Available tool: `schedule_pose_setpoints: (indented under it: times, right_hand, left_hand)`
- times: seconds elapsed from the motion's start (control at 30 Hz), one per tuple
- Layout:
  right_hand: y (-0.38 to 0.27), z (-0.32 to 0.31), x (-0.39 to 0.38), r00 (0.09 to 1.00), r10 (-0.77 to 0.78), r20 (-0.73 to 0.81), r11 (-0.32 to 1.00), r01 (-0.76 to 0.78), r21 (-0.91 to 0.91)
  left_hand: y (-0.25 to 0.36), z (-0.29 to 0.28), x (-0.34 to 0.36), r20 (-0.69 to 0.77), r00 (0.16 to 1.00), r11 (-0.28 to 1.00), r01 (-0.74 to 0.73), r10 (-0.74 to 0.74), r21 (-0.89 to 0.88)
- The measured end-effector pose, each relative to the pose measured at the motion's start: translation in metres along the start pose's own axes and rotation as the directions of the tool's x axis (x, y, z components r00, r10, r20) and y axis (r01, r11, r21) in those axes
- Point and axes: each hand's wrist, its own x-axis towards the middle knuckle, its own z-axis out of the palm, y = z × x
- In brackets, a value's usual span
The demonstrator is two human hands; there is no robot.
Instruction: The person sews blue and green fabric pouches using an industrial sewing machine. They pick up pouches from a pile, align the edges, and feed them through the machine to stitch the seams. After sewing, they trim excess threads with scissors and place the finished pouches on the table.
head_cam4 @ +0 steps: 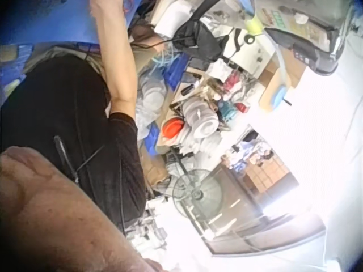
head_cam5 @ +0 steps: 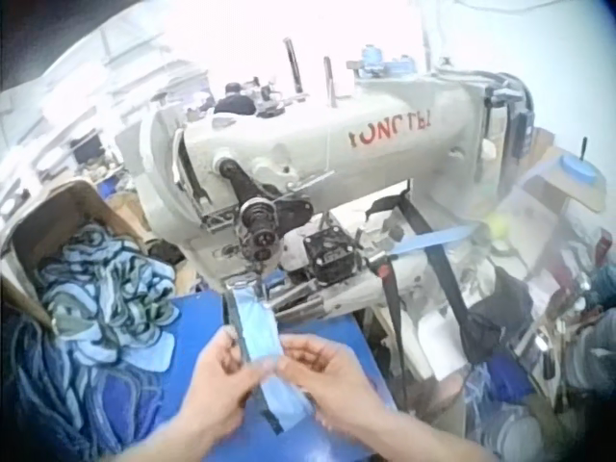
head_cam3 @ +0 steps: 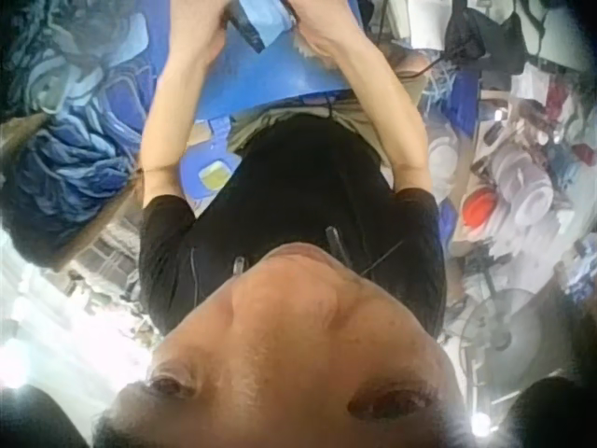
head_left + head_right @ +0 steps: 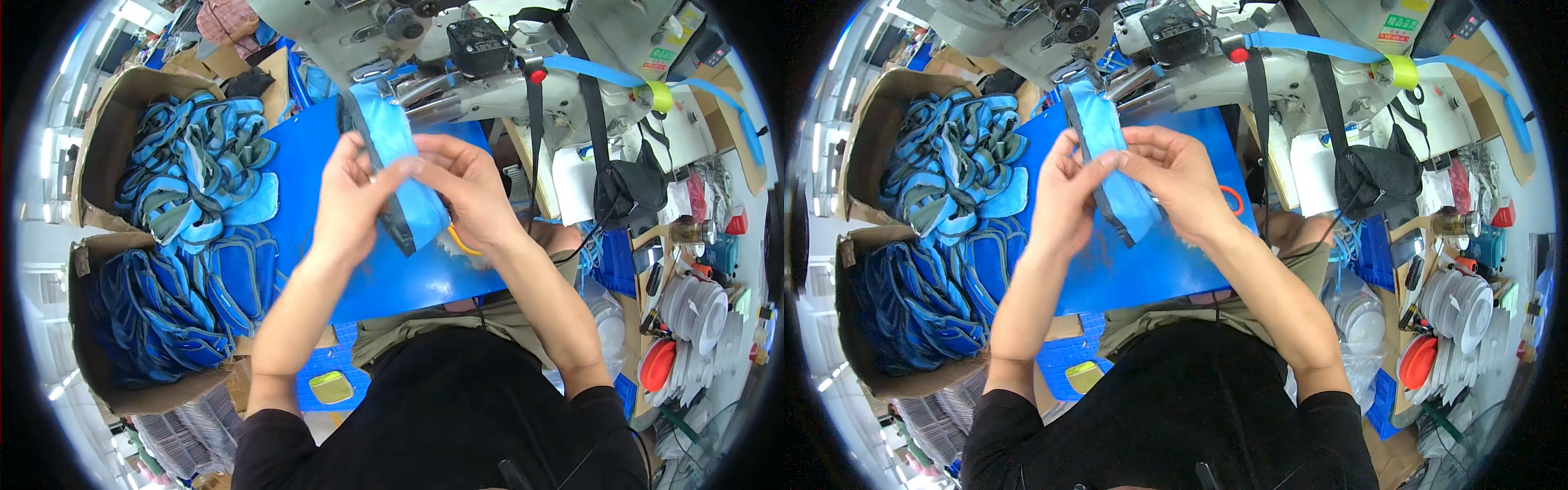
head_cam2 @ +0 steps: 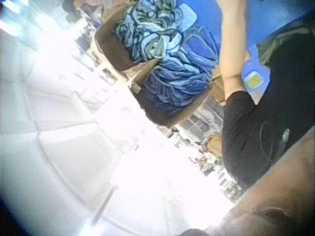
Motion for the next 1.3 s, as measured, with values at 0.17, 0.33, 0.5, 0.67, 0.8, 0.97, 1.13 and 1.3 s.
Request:
schedule_pose_setpoints:
  times: [0.17, 0.33, 0.5, 0.67, 0.8, 0.97, 1.13, 1.3]
  right_hand:
    - [0.005, -0.010, -0.017, 1.000, 0.006, -0.026, 0.999, -0.007, -0.052]
    - [-0.025, -0.031, -0.015, 0.981, -0.176, -0.077, 0.942, 0.145, -0.304]
    - [-0.065, -0.055, 0.018, 0.835, -0.528, -0.159, 0.829, 0.466, -0.309]
    - [-0.064, -0.061, 0.031, 0.832, -0.520, -0.195, 0.852, 0.488, -0.189]
    - [-0.037, -0.034, 0.015, 0.917, -0.334, -0.218, 0.928, 0.279, -0.246]
    - [-0.014, 0.001, 0.023, 0.996, -0.066, -0.063, 0.953, 0.045, -0.298]
    - [-0.007, 0.004, 0.025, 0.996, 0.054, -0.066, 0.998, -0.055, -0.013]
    - [-0.007, 0.007, 0.017, 0.991, 0.107, -0.078, 0.989, -0.098, 0.106]
  left_hand:
    - [-0.025, 0.019, -0.038, -0.017, 0.999, 0.999, -0.036, 0.036, -0.005]
    - [-0.034, 0.023, -0.050, -0.024, 0.998, 0.997, -0.052, 0.054, 0.055]
    - [-0.036, 0.022, -0.051, -0.016, 0.998, 0.994, -0.067, 0.069, 0.089]
    - [-0.036, 0.021, -0.050, -0.003, 0.996, 0.987, -0.089, 0.090, 0.132]
    - [-0.037, 0.020, -0.053, -0.017, 0.998, 0.978, -0.063, 0.068, 0.199]
    - [-0.035, 0.020, -0.049, 0.021, 1.000, 0.973, -0.027, 0.023, 0.229]
    - [-0.030, 0.001, -0.015, -0.046, 0.999, 0.997, 0.025, -0.029, -0.078]
    - [-0.003, -0.009, 0.043, -0.105, 0.994, 0.965, 0.011, -0.040, -0.261]
